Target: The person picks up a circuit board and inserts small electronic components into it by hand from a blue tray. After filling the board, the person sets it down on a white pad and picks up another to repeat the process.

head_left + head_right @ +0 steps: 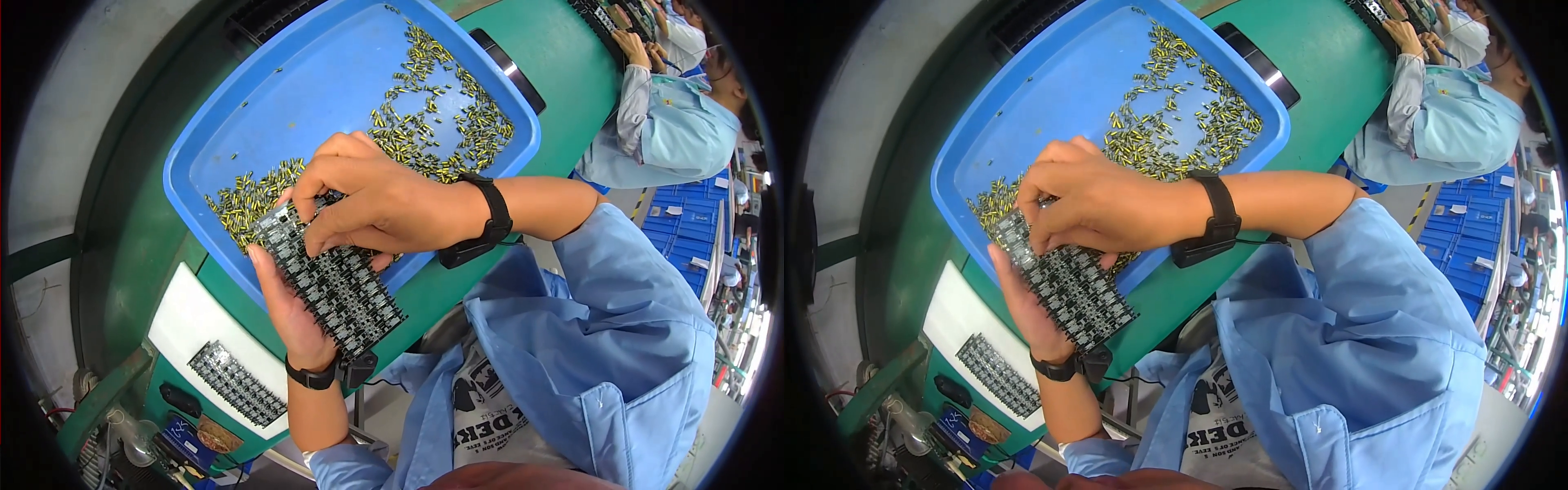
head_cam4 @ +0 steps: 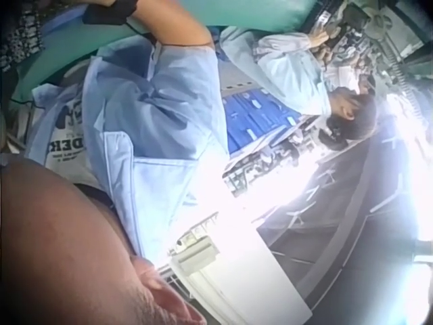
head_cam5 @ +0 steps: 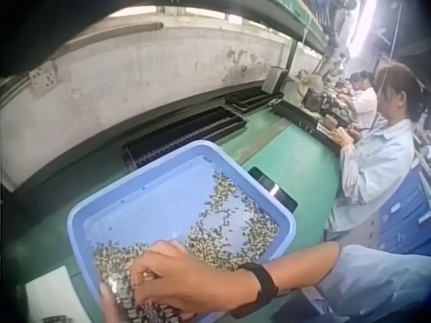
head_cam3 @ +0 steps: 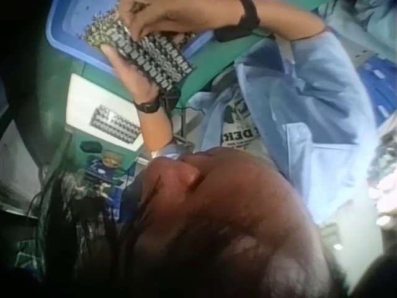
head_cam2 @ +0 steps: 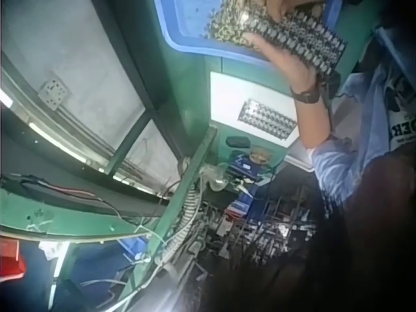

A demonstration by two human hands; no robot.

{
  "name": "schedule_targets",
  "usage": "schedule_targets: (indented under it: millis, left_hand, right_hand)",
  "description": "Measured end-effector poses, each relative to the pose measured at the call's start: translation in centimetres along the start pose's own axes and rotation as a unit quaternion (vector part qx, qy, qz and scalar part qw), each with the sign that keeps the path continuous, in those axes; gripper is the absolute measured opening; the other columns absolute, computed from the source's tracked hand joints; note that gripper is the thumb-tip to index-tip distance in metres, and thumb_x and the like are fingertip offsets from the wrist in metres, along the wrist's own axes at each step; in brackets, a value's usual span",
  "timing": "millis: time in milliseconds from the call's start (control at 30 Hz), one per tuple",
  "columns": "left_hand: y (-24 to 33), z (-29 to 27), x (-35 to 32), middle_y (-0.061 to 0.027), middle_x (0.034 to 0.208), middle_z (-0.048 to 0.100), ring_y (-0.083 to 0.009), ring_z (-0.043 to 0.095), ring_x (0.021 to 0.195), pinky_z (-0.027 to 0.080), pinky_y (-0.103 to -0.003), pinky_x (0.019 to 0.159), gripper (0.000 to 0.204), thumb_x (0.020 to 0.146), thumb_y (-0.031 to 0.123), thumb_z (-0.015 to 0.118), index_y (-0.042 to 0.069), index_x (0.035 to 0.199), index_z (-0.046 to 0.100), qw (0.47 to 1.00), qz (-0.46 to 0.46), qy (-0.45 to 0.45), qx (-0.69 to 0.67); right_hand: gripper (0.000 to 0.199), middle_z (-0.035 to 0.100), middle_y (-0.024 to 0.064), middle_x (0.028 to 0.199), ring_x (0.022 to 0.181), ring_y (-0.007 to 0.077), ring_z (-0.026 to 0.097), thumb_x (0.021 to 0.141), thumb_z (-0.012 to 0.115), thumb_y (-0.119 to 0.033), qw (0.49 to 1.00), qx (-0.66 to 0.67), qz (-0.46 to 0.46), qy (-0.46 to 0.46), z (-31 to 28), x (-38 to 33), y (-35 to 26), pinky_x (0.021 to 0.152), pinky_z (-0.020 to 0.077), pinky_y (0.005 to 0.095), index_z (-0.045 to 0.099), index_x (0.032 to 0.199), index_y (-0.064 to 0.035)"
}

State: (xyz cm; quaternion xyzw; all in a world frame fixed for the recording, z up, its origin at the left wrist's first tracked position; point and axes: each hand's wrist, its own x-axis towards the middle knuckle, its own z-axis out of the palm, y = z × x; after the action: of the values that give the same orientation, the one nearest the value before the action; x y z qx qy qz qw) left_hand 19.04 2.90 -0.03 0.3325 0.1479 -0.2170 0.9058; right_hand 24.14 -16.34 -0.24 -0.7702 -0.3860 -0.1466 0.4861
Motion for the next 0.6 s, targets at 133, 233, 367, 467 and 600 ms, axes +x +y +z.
schedule_targets:
  millis: [133,233,367,467,600]
  left_hand:
    - [0.22,0.0,-0.27,-0.0168,0.148,0.061,-0.0336,0.072,0.124,0.068,-0.053,0.095,0.073,0.115,0.066,0.026,0.014,0.165,0.037,0.999,-0.013,-0.027,0.017]
    - [0.26,-0.08,-0.28,-0.0165,0.149,0.061,-0.0334,0.072,0.124,0.068,-0.052,0.096,0.074,0.115,0.066,0.025,0.013,0.165,0.037,0.999,-0.026,-0.034,0.02]
    - [0.36,0.32,-0.29,-0.0164,0.149,0.061,-0.0331,0.072,0.124,0.067,-0.052,0.096,0.074,0.115,0.066,0.024,0.013,0.165,0.037,0.999,-0.033,-0.028,0.001]
    - [0.31,0.43,-0.14,-0.0165,0.151,0.06,-0.0332,0.072,0.124,0.067,-0.052,0.097,0.075,0.115,0.067,0.024,0.013,0.166,0.037,0.999,-0.036,0.008,-0.005]
    - [-0.01,0.48,-0.08,-0.0178,0.137,0.07,-0.0354,0.075,0.117,0.068,-0.05,0.094,0.071,0.115,0.064,0.035,0.006,0.15,0.053,0.999,-0.034,0.013,-0.013]
  right_hand:
    - [0.023,0.064,-0.0035,0.118,0.119,0.0252,0.058,0.08,0.089,-0.011,1.0,-0.015,-0.004,-0.017,0.08,-0.2,0.21,0.098,0.0398,0.0415,0.081,0.099,-0.0218]
    - [0.024,0.065,-0.0034,0.117,0.119,0.025,0.059,0.078,0.088,-0.01,1.0,-0.026,-0.008,-0.013,0.1,-0.17,0.26,0.097,0.0404,0.0411,0.081,0.098,-0.0216]
    - [0.026,0.065,-0.0036,0.118,0.117,0.0251,0.06,0.078,0.087,-0.009,0.999,-0.033,-0.009,-0.014,0.11,-0.32,0.29,0.097,0.0406,0.0415,0.08,0.1,-0.0208]
    - [0.027,0.065,-0.0041,0.118,0.116,0.0251,0.06,0.077,0.087,-0.008,0.999,-0.04,-0.017,-0.018,0.11,-0.39,0.37,0.097,0.0408,0.0417,0.079,0.101,-0.0202]
    - [0.03,0.065,-0.0052,0.119,0.115,0.0247,0.06,0.076,0.085,-0.008,0.997,-0.064,-0.032,-0.041,-0.28,-0.35,0.39,0.097,0.0411,0.0415,0.078,0.103,-0.0196]
